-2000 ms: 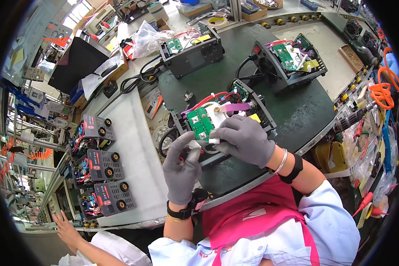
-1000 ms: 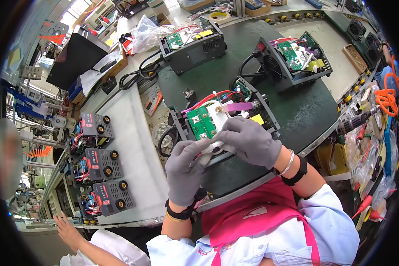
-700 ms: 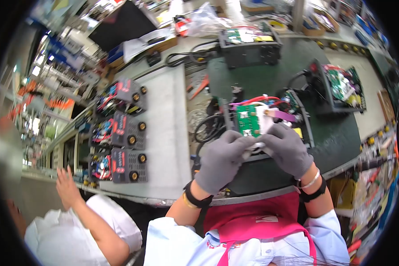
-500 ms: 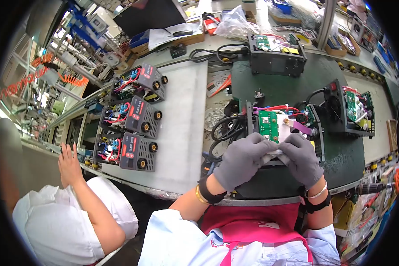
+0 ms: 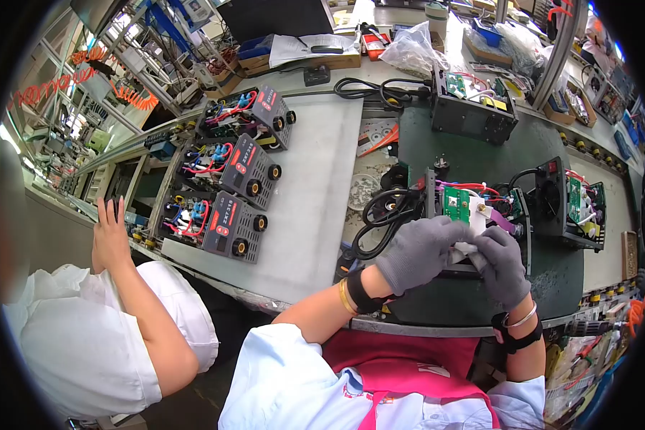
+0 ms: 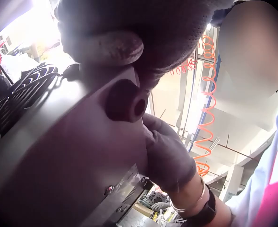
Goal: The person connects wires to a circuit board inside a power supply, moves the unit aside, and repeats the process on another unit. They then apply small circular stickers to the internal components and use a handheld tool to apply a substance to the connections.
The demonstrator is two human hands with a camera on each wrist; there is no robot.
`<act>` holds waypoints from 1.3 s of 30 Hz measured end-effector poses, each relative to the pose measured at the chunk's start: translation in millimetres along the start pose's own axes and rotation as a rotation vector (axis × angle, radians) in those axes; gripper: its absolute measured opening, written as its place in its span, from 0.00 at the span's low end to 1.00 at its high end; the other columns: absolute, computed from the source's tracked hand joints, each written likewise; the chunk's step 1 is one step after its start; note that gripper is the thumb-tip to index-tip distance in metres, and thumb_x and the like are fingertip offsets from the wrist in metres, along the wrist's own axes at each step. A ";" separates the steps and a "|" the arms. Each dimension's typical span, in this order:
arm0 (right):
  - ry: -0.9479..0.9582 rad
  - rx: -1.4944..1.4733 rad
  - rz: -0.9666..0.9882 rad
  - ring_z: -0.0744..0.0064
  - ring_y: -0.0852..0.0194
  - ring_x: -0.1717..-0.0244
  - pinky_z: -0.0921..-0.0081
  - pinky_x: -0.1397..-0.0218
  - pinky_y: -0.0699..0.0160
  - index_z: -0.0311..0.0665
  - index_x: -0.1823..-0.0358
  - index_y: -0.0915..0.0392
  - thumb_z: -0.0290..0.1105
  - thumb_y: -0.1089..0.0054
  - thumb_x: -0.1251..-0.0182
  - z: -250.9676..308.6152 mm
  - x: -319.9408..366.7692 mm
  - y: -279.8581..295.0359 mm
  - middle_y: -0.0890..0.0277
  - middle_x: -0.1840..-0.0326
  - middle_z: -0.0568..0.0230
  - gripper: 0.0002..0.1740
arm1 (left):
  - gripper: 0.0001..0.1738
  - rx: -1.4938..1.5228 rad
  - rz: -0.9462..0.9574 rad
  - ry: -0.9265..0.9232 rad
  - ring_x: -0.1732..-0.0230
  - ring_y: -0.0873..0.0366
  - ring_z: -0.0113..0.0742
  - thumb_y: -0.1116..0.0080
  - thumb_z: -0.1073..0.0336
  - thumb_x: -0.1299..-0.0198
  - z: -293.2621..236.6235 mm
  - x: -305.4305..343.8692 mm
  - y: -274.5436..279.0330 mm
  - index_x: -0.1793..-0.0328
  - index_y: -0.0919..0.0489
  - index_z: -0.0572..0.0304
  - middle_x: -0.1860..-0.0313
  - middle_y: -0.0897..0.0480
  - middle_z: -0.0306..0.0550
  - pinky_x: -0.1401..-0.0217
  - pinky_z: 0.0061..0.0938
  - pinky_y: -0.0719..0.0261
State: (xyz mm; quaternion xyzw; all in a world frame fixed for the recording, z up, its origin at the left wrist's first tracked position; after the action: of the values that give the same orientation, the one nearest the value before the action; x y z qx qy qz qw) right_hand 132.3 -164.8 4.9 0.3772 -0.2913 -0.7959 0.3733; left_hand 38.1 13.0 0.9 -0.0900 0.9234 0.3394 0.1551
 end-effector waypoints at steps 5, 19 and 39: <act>-0.239 -0.260 -0.147 0.67 0.21 0.65 0.73 0.59 0.23 0.34 0.55 0.19 0.21 0.34 0.47 -6.0 9.1 -6.3 0.22 0.66 0.60 0.15 | 0.14 0.085 -0.133 -0.039 0.64 0.17 0.49 0.32 0.70 0.46 8.7 3.4 -13.0 0.53 0.20 0.54 0.63 0.17 0.48 0.65 0.35 0.19; -0.116 -0.129 -0.121 0.61 0.21 0.63 0.70 0.57 0.23 0.29 0.61 0.20 0.23 0.36 0.44 -0.1 5.0 -10.1 0.22 0.66 0.55 0.09 | 0.09 0.045 -0.193 -0.043 0.63 0.17 0.50 0.34 0.68 0.49 13.0 6.2 -18.3 0.60 0.20 0.52 0.66 0.18 0.47 0.62 0.38 0.20; -0.329 0.615 -0.555 0.60 0.23 0.46 0.65 0.40 0.26 0.30 0.45 0.21 0.30 0.44 0.28 -130.9 131.7 82.1 0.21 0.46 0.54 0.15 | 0.21 -0.517 -0.289 -0.236 0.79 0.24 0.34 0.37 0.60 0.46 -18.0 50.3 -28.8 0.45 0.24 0.50 0.65 0.27 0.42 0.84 0.29 0.27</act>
State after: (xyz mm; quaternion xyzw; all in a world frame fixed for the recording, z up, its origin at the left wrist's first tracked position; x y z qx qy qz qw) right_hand 212.6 -341.2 -55.8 0.4031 -0.4577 -0.7917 -0.0354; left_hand -5.2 -23.6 -20.8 -0.2166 0.7599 0.5453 0.2799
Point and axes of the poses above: each hand's wrist, its own x-axis away from the middle knuckle, its own y-axis out of the back of the hand, z = x × y, the point moved 1 cm from there along -x, towards the middle knuckle
